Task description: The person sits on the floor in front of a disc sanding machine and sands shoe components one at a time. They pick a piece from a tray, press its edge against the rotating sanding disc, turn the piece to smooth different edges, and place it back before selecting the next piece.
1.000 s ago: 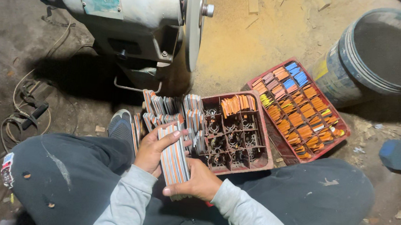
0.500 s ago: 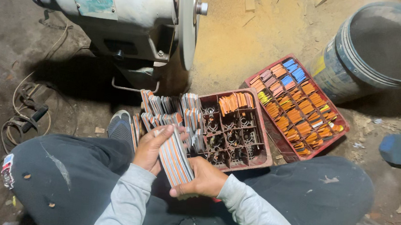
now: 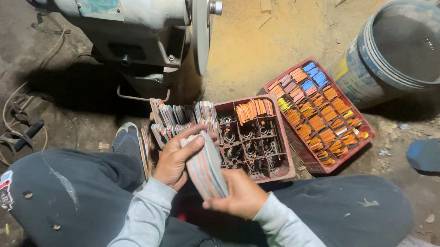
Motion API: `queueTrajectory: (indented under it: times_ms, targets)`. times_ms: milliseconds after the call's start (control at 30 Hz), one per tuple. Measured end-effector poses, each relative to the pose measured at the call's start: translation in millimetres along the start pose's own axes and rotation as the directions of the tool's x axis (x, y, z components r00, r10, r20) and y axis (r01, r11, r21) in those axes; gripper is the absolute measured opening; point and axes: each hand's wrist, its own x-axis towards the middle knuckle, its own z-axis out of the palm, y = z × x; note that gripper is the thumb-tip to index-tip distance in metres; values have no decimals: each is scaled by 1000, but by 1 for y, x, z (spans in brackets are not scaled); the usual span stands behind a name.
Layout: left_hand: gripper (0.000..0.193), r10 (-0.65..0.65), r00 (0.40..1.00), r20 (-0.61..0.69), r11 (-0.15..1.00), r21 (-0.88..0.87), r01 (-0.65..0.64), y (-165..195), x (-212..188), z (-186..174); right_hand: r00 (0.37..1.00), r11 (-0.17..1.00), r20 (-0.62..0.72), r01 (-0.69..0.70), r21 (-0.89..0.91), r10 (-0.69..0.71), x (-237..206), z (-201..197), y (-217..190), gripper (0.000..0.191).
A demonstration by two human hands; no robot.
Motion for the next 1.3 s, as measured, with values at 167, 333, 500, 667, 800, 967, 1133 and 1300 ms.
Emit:
queueTrajectory:
  times_ms: [167, 333, 500, 667, 800, 967, 1133, 1300]
  targets:
    - [50, 129, 971, -199, 980, 173, -95, 11, 5, -6, 956, 910, -275, -201, -362, 102, -6, -28, 25, 42]
    - [44, 149, 950, -275, 981, 159, -107, 10, 8, -17, 881, 654, -397, -461, -600, 256, 16, -28, 55, 37]
    - [38, 162, 947, -278, 964, 247, -93, -2, 10, -20, 912, 662, -377, -383, -645, 160, 33, -12, 78, 40]
    - [37, 135, 955, -263, 958, 280, -59, -8, 11, -28, 897, 518, -358, -443, -732, 260, 50, -1, 83, 44]
    - [37, 88, 960, -265, 954, 300, -5, -14, 14, -32, 900, 476, -362, -437, -764, 245, 49, 6, 75, 57]
    - [37, 52, 970, -238, 943, 332, 31, -19, 13, -34, 897, 481, -361, -441, -757, 255, 45, 5, 59, 59]
    - [36, 99, 979, -176, 886, 464, -6, -13, 11, -30, 903, 499, -382, -428, -753, 197, 35, 0, 36, 61]
    - [36, 111, 978, -176, 889, 457, -19, -4, 5, -24, 912, 507, -410, -340, -792, -29, 34, 6, 29, 56]
